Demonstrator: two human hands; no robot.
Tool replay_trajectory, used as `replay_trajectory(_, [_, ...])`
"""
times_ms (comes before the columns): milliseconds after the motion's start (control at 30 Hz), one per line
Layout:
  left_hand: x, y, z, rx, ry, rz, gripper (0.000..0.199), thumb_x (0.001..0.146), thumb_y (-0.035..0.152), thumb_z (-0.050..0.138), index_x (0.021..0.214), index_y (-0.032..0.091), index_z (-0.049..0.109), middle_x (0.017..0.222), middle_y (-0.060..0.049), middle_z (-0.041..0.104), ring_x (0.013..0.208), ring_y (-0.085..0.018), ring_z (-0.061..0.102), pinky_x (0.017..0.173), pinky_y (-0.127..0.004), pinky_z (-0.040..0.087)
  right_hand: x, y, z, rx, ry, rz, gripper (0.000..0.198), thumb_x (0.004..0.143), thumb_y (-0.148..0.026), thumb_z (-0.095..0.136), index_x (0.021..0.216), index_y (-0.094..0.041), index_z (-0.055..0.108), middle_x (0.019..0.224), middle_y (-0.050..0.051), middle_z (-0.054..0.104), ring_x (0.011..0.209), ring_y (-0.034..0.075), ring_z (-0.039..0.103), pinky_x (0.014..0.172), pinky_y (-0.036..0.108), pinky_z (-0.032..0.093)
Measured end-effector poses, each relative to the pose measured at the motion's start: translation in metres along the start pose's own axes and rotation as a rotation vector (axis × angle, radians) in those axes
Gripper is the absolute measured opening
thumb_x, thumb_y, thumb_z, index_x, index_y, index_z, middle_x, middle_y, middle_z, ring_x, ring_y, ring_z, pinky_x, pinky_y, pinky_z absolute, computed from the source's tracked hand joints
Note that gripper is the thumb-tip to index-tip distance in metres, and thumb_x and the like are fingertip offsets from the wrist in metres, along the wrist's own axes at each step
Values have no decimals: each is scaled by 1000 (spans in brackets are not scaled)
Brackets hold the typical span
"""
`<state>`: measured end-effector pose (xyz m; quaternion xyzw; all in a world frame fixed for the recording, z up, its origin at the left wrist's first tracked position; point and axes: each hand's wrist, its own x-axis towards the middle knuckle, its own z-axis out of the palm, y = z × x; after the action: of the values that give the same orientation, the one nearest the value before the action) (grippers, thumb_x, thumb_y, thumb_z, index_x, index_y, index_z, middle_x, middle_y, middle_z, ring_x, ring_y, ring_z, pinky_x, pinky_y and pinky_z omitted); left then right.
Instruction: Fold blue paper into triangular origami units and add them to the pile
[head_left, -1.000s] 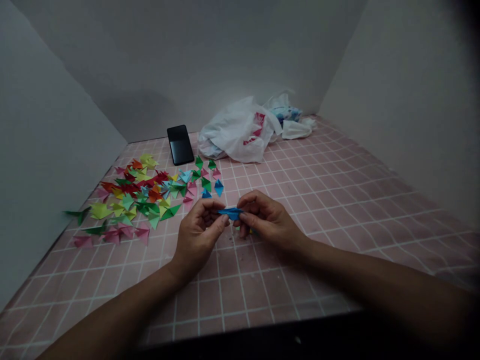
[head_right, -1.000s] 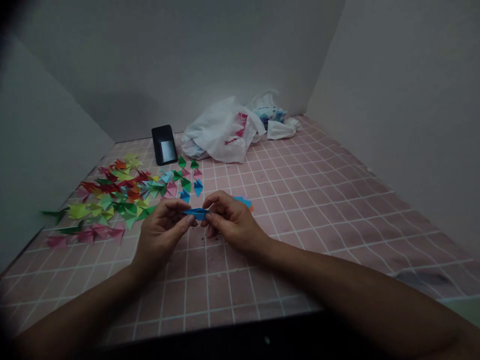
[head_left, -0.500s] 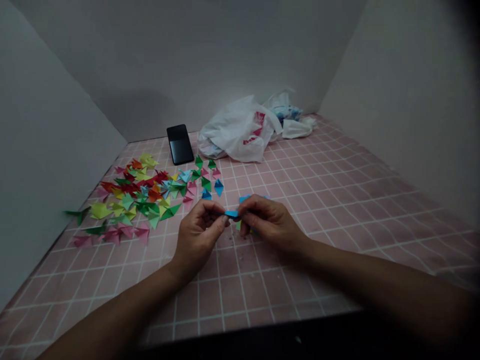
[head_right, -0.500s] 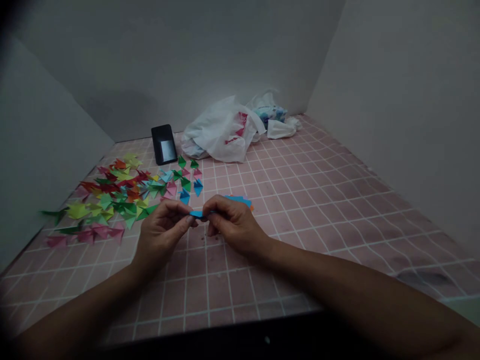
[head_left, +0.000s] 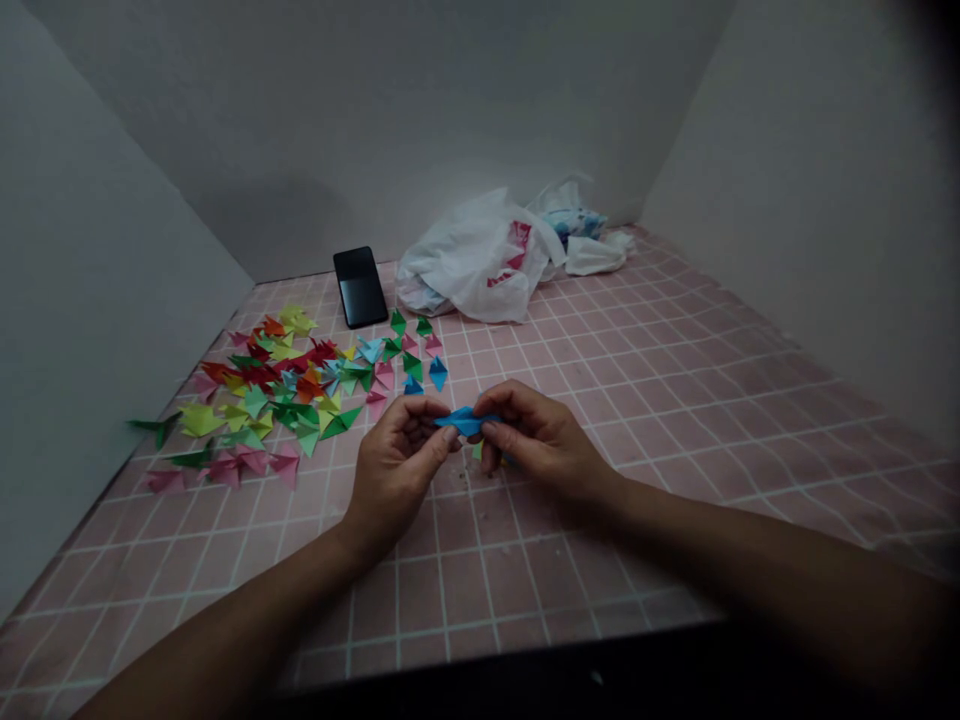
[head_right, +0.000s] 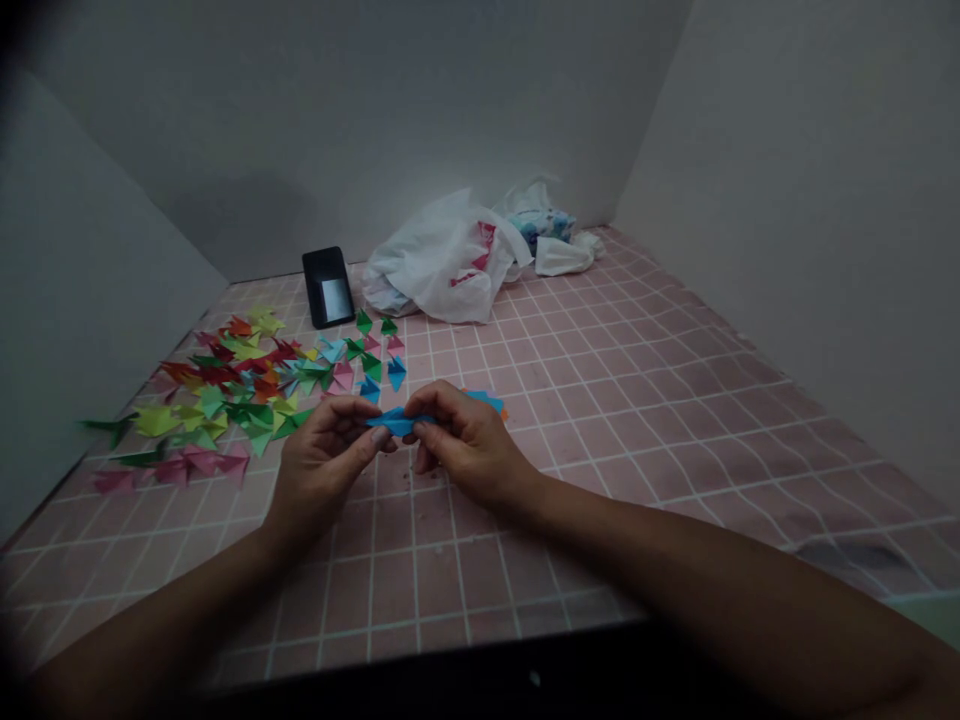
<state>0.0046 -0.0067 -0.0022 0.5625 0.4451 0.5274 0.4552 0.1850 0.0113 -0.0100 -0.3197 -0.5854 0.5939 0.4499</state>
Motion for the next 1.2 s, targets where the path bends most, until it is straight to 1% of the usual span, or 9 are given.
replay_trajectory(100, [0,0,0,-36,-20,-22,16,82,22,73,95,19,64,79,-1,70,72,-14,70,72,-28,60,1,0,1,44,22,52,13,87,-23,65,97,-20,57,78,-2,64,57,9,62,56,24,53])
replay_trajectory(233, [0,-3,0,-78,-4,-52,17,81,21,74,95,18,65,79,0,71,74,-14,71,73,-26,60,2,0,1,50,20,86,20,82,-22,71,96,-20,57,80,-2,64,59,10,63,58,24,53])
replay_trajectory(333, [1,-4,0,-94,3,-69,18,80,22,76,94,18,66,81,0,71,75,-13,70,74,-26,59,2,0,1,12,2,58,19,82,-23,70,95,-19,57,80,-2,63,60,9,62,58,24,53])
replay_trajectory(433, [1,-4,0,-67,13,-64,17,79,22,76,91,17,67,83,-1,71,77,-14,69,75,-26,58,2,-1,1,-32,7,31,16,84,-26,68,94,-19,58,76,-3,60,60,10,60,58,24,51])
replay_trajectory(600, [0,-4,-1,-43,23,-63,16,79,23,77,91,17,68,85,-1,71,80,-14,68,75,-25,55,1,-1,0,-82,16,28,14,85,-28,66,92,-19,58,71,-3,58,59,10,57,57,24,47])
replay_trajectory(733, [0,-4,-1,-34,24,-71,15,79,23,76,89,17,68,84,-1,70,78,-13,67,74,-25,54,0,-1,-1,-95,-15,41,16,86,-31,66,91,-18,58,69,-2,59,59,11,59,57,25,48])
replay_trajectory(967, [1,-5,-1,-14,1,-82,18,77,19,75,92,18,65,85,0,67,76,-12,66,70,-23,53,1,3,-2,-83,-25,18,8,88,-25,61,88,-18,58,67,-3,61,57,10,60,56,24,48])
replay_trajectory(1100, [1,-6,0,-4,-3,-36,24,75,15,74,96,19,64,90,-1,68,83,-12,67,75,-23,54,0,4,0,-111,-15,12,4,86,-21,61,88,-19,58,68,-3,61,59,11,60,58,24,49])
replay_trajectory(1200, [1,-6,1,4,-27,-42,23,76,16,74,96,19,64,89,-1,68,82,-13,67,74,-24,55,0,3,1,-85,-7,8,7,85,-21,63,89,-19,58,71,-3,62,60,11,62,59,24,51])
